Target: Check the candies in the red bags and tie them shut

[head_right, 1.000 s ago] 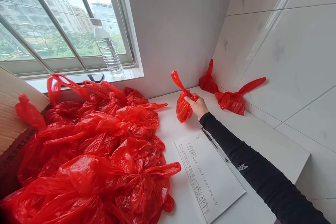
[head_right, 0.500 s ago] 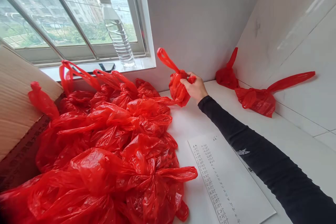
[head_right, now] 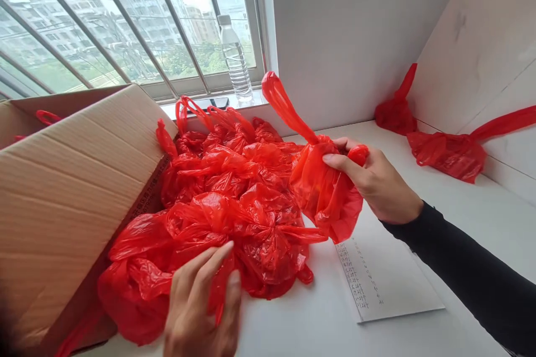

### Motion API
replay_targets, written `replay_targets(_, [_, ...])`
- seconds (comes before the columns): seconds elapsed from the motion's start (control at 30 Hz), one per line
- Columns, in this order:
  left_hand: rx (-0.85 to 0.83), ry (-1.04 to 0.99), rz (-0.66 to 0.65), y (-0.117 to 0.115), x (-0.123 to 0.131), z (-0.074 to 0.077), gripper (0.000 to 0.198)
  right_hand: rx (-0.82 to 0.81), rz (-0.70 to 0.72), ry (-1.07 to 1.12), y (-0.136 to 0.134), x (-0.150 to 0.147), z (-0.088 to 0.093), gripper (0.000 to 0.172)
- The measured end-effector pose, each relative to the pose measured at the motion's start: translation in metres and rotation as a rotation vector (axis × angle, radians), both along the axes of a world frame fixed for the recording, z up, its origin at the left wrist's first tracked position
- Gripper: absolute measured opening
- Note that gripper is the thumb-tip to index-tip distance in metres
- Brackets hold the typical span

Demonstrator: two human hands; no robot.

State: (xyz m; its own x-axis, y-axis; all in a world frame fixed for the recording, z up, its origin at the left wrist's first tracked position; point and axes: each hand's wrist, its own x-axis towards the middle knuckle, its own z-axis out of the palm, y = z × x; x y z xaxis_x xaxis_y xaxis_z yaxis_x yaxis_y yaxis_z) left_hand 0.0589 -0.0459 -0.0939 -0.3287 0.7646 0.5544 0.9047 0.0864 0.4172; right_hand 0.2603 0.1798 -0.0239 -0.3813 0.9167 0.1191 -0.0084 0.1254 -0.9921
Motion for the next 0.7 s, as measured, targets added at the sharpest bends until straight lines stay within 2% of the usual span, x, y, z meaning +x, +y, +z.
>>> replay_targets(0.07, [-0.170,0.112,-0.119,0.034,0.002,-0.001,0.052,-0.036,0.018,-0.011,-0.018,0.012,0.001,0.027])
replay_targets(0.1, [-0.246,0.103,-0.154,0.049,0.004,-0.003,0.054,-0.051,0.017,-0.022,-0.026,0.019,0.001,0.027])
replay_targets(0.2, [-0.287,0.062,-0.190,0.074,0.006,-0.009,0.021,-0.093,-0.001,-0.042,-0.047,0.042,0.000,0.025])
replay_targets(0.27, [-0.244,-0.005,-0.195,0.080,0.001,-0.006,0.019,-0.129,-0.024,-0.017,-0.059,0.057,-0.001,0.024])
replay_targets(0.33, [-0.160,-0.105,-0.197,0.082,-0.009,0.008,0.018,-0.184,-0.062,0.037,-0.068,0.073,-0.001,0.023])
replay_targets(0.5, [0.127,-0.316,-0.091,0.089,-0.034,0.071,0.016,-0.305,-0.204,0.132,-0.080,0.103,-0.004,0.028])
replay_targets(0.57, [0.208,-0.353,-0.061,0.091,-0.034,0.087,0.018,-0.336,-0.213,0.140,-0.086,0.107,-0.006,0.024])
replay_targets(0.63, [0.245,-0.362,-0.043,0.089,-0.028,0.089,0.018,-0.365,-0.197,0.147,-0.094,0.108,-0.010,0.022])
replay_targets(0.7, [0.228,-0.345,-0.040,0.085,-0.016,0.075,0.018,-0.398,-0.178,0.156,-0.102,0.106,-0.014,0.024])
